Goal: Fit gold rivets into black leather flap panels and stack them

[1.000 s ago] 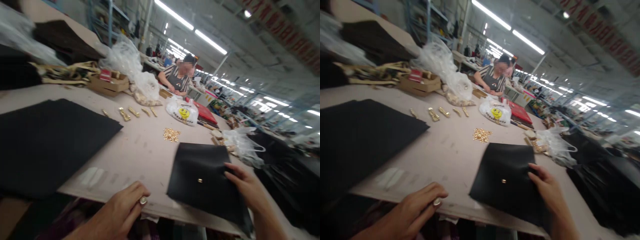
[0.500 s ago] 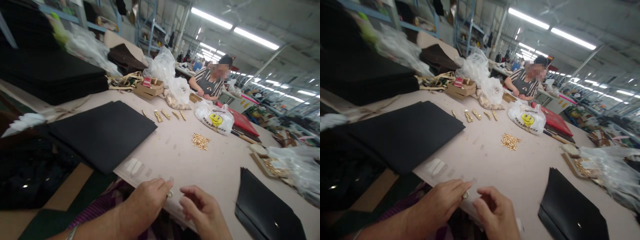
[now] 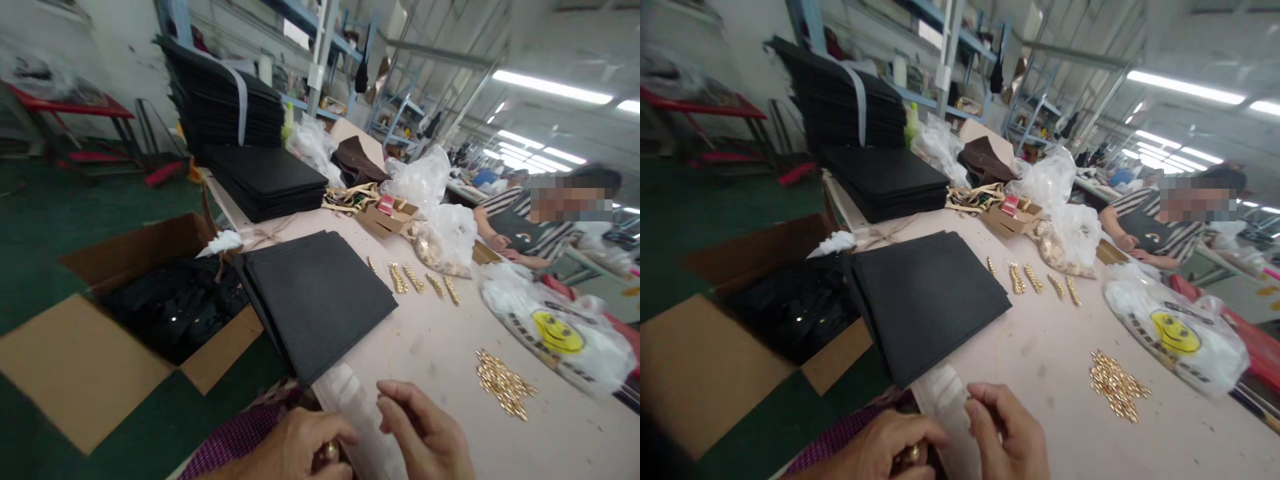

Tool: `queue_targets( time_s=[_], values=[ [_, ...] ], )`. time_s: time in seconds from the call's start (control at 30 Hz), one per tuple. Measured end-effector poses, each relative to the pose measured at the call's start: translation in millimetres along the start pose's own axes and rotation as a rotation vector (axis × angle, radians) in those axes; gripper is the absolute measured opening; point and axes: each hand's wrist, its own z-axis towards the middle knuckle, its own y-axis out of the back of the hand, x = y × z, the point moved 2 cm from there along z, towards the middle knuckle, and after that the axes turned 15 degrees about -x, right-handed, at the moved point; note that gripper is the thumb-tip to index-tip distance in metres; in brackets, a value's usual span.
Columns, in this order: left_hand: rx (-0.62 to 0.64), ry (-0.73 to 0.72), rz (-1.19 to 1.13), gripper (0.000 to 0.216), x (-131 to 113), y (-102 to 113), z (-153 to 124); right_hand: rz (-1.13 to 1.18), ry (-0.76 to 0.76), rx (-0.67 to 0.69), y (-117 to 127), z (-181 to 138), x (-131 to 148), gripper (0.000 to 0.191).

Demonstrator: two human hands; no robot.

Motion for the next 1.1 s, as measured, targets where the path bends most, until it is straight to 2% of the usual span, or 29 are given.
queue_targets(
  time_s=[0.07,0.1,0.17,0.23,0.33,0.4,0.47,0.57,0.67,0.77,0.9,0.97,1.03,1.1],
  values=[
    [0.012,0.277,-0.18,0.029,16.5,4.5,-5.7,-0.074,0.191,0.043,-14.8,32.1,16.5,0.026],
    [-0.028,0.379,-0.251,0.031,24.2,5.8,-8.1,-0.11,0.284,0.063,-25.5,48.4,24.0,0.021],
    [-0.154,0.488,-0.369,0.039,37.2,7.8,-11.6,-0.182,0.456,0.088,-51.0,78.3,36.3,0.015],
    [-0.252,0.5,-0.453,0.048,46.2,9.8,-13.4,-0.26,0.606,0.119,-76.7,101.1,44.5,0.013],
    [-0.292,0.444,-0.519,0.047,51.4,14.5,-14.4,-0.379,0.738,0.178,-98.8,116.3,48.4,0.012],
    [-0.295,0.371,-0.567,0.043,49.0,18.4,-14.3,-0.439,0.76,0.211,-97.0,112.6,45.6,0.012],
    [-0.294,0.306,-0.708,0.044,43.7,21.0,-13.8,-0.472,0.761,0.24,-84.1,98.8,38.3,0.013],
    [-0.309,0.34,-0.922,0.049,38.4,20.1,-13.5,-0.47,0.735,0.319,-55.7,66.3,19.8,0.018],
    [-0.361,0.447,-0.976,0.056,40.3,14.7,-14.7,-0.399,0.696,0.425,-30.5,33.3,0.6,0.02],
    [-0.401,0.49,-1.015,0.055,44.3,8.3,-17.2,-0.275,0.505,0.443,-16.2,13.7,-10.6,0.017],
    [-0.366,0.629,-0.979,0.045,47.0,1.2,-21.4,-0.144,0.02,0.316,-17.6,6.5,-13.9,0.013],
    [-0.348,0.713,-0.958,0.043,47.4,-1.3,-23.1,-0.095,-0.151,0.3,-24.5,4.8,-11.0,0.016],
    [-0.358,0.738,-0.929,0.041,47.4,-2.4,-24.1,-0.08,-0.229,0.315,-31.4,3.3,-6.6,0.016],
    [-0.359,0.724,-0.908,0.043,47.4,-2.9,-24.6,-0.098,-0.233,0.32,-35.8,2.2,-2.3,0.015]
  ],
)
